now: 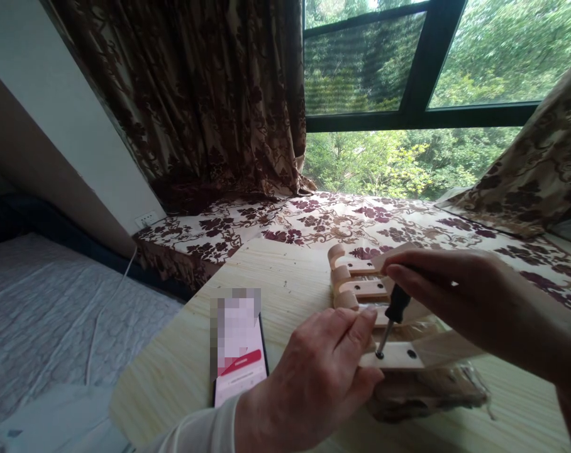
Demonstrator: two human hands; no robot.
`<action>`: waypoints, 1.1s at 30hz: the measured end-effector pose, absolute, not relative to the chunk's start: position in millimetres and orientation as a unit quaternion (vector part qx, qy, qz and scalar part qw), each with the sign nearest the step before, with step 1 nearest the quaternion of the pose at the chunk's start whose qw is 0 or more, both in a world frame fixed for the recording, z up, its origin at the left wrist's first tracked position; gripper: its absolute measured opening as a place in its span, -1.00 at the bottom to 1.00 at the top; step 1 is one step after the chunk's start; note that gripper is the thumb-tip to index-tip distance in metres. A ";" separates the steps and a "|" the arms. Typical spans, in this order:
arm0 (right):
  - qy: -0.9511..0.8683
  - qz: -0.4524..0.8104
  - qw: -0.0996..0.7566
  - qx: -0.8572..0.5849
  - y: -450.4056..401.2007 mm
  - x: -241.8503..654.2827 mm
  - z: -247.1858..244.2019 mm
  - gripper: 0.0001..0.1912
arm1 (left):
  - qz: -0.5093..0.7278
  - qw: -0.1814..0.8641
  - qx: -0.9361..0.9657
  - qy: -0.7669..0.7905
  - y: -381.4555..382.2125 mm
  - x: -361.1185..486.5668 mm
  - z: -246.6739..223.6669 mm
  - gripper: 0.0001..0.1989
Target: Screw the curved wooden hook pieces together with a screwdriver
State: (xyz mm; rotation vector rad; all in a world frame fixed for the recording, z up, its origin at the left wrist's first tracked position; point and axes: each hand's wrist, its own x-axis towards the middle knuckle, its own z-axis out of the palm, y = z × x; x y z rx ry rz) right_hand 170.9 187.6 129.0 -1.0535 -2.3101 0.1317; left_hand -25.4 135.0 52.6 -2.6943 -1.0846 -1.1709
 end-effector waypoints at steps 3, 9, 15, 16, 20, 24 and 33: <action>-0.876 0.080 0.298 -0.370 183.0 171.4 130.6 -0.72 | -0.378 0.005 -0.859 -0.344 134.6 -25.3 53.0 -0.50; -0.860 0.071 0.292 -0.412 191.5 169.1 127.0 -0.65 | -0.385 0.007 -0.855 -0.347 134.0 -25.3 54.8 -0.51; -0.864 0.056 0.297 -0.403 192.3 169.8 126.8 -0.66 | -0.386 0.006 -0.857 -0.341 134.7 -25.8 54.4 -0.52; -0.871 0.067 0.296 -0.386 189.9 170.4 128.4 -0.68 | -0.388 0.005 -0.857 -0.340 134.6 -25.8 54.0 -0.52; -0.881 0.090 0.304 -0.350 183.1 174.8 133.9 -0.71 | -0.380 -0.005 -0.860 -0.339 133.6 -26.0 53.4 -0.46; -0.865 0.111 0.313 -0.375 189.1 178.5 132.4 -0.71 | -0.378 0.001 -0.861 -0.339 132.8 -26.0 54.1 -0.46; -0.836 0.101 0.310 -0.442 202.1 175.0 121.7 -0.65 | -0.367 0.002 -0.862 -0.350 133.8 -26.4 52.6 -0.43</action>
